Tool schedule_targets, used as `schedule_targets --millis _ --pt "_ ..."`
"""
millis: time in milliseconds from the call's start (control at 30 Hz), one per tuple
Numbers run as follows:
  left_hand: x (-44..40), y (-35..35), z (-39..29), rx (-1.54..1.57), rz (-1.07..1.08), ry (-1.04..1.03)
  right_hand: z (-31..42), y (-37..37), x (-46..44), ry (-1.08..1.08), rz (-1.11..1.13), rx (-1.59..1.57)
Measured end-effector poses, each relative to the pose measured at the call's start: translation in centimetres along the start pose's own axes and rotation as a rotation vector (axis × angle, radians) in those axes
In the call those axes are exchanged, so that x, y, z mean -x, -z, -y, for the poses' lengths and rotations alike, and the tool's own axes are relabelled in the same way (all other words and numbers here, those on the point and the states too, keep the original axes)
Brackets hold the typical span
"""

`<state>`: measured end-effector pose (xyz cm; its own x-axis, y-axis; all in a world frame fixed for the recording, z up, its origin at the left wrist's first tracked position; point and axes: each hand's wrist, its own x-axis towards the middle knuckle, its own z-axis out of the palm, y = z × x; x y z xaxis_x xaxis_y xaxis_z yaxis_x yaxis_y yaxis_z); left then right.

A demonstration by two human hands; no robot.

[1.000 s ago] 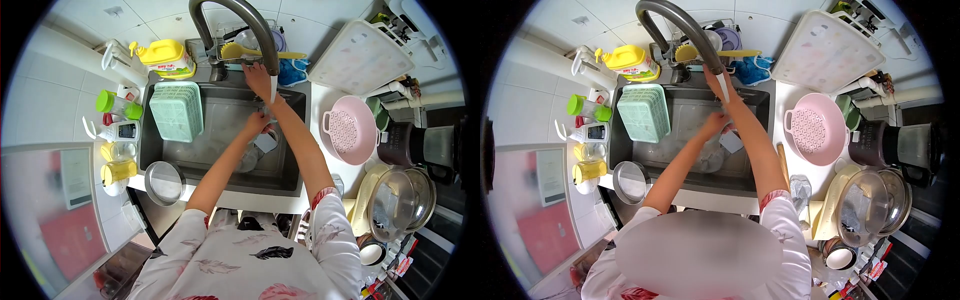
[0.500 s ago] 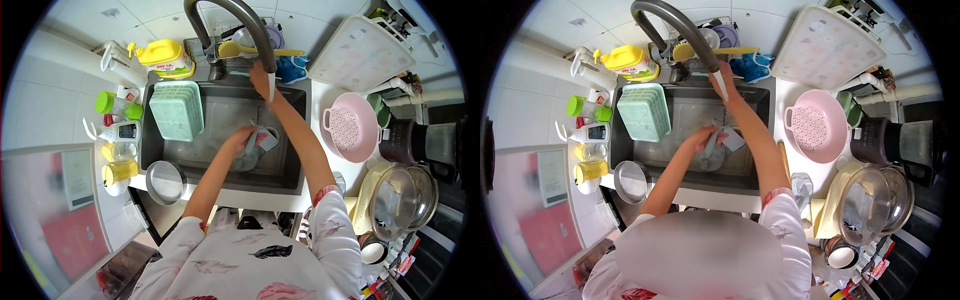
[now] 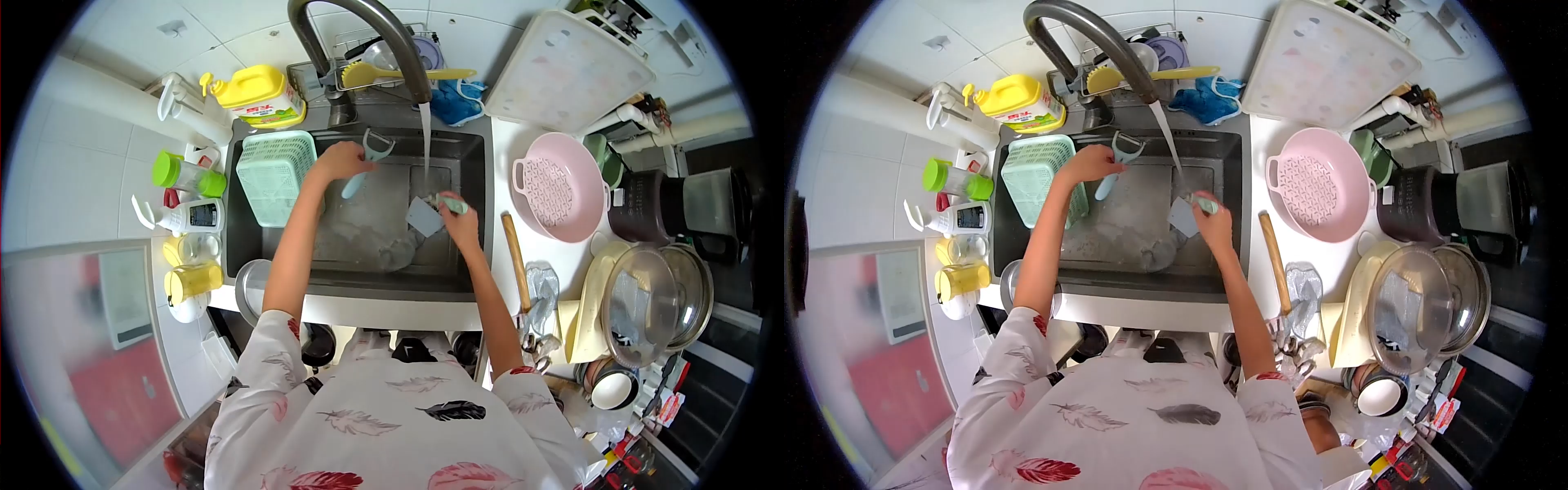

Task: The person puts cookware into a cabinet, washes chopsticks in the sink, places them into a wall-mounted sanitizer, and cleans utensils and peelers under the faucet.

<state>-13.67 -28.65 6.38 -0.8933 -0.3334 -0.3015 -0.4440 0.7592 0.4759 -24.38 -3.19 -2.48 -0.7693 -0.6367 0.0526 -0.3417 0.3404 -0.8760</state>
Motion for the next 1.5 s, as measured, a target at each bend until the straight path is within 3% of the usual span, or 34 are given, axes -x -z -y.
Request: schedule_targets --millis 33,167,233,300,367,400,467,500,567,633,700,767,867,900,967,1033,1133,1167,1200,1267,1333,1367,1433,1467,1500 --pt "-0.2 0.0 0.2 -0.001 0.007 -0.007 -1.3 -0.2 1.2 -0.179 0.051 -0.043" --pt "-0.1 0.8 -0.8 0.133 0.179 -0.058 -5.1 -1.8 4.8 -0.292 0.256 0.021" --pt "-1.0 1.4 -1.0 0.289 0.035 -0.125 -6.7 -3.0 5.6 -0.331 0.431 0.217" --pt "-2.0 2.7 -1.0 0.247 0.009 -0.129 -5.7 -3.4 5.9 -0.301 0.486 0.243" --pt "-2.5 3.4 -1.0 0.147 0.063 -0.154 -5.2 -4.2 6.0 -0.122 0.498 0.331" --pt "-2.8 3.3 -1.0 0.202 -0.015 -0.198 -6.8 -5.2 6.3 -0.124 0.497 0.331" --pt "-3.1 3.7 -1.3 0.144 -0.009 -0.187 -8.4 -6.9 6.5 0.102 0.889 0.467" --pt "-3.1 3.9 -1.8 0.088 -0.005 -0.174 -8.7 -7.3 6.3 0.100 0.892 0.465" --pt "-3.2 1.9 -1.2 0.082 -0.129 -0.177 -8.8 -8.3 5.9 -0.034 1.196 0.633" --pt "-3.0 -0.4 -0.6 0.072 -0.256 -0.182 -10.9 -9.7 6.9 -0.035 1.199 0.627" --pt "-1.0 -3.4 -0.8 0.339 -0.206 0.090 -12.2 -10.4 8.0 -0.038 1.207 0.623" --pt "1.6 -7.2 -0.7 0.435 -0.183 0.271 -12.3 -10.5 8.8 -0.187 0.957 0.503" --pt "5.9 -13.4 0.8 0.817 0.009 0.410 -9.7 -9.3 7.0 -0.179 0.778 0.286" --pt "7.5 -15.3 0.6 1.005 0.020 0.444 -7.3 -8.0 6.5 -0.174 0.775 0.291" --pt "9.9 -19.1 0.0 1.207 -0.044 0.363 -1.2 -5.2 6.1 -0.433 0.633 -0.020" --pt "11.3 -19.9 -2.0 1.232 0.024 0.416 0.6 -4.8 6.5 -0.450 0.558 -0.144" --pt "11.8 -20.9 -4.0 1.391 -0.048 0.406 1.6 -6.1 7.8 -0.440 0.353 -0.365" --pt "11.8 -21.0 -4.6 1.392 -0.048 0.398 1.5 -6.7 8.2 -0.413 0.225 -0.464" --pt "11.9 -21.0 -5.2 1.276 -0.141 0.396 1.2 -6.8 8.2 -0.409 0.222 -0.462" --pt "12.0 -21.3 -5.1 1.159 -0.236 0.389 1.0 -7.2 8.0 -0.496 0.248 -0.756" --pt "11.6 -22.3 -4.2 0.654 -0.449 0.320 2.1 -6.7 8.1 -0.532 0.250 -0.864" --pt "11.8 -21.8 -4.4 0.654 -0.452 0.315 2.7 -6.3 8.2 -0.573 0.252 -0.970" --pt "12.3 -20.8 -4.7 0.123 -0.921 0.169 4.0 -5.9 8.5 -0.556 0.217 -0.893" --pt "12.3 -20.9 -4.1 0.125 -0.922 0.165 4.4 -5.9 8.6 -0.543 0.186 -0.816" --pt "12.4 -21.1 -3.2 0.418 -0.689 0.266 4.0 -6.3 8.7 -0.542 0.184 -0.815"
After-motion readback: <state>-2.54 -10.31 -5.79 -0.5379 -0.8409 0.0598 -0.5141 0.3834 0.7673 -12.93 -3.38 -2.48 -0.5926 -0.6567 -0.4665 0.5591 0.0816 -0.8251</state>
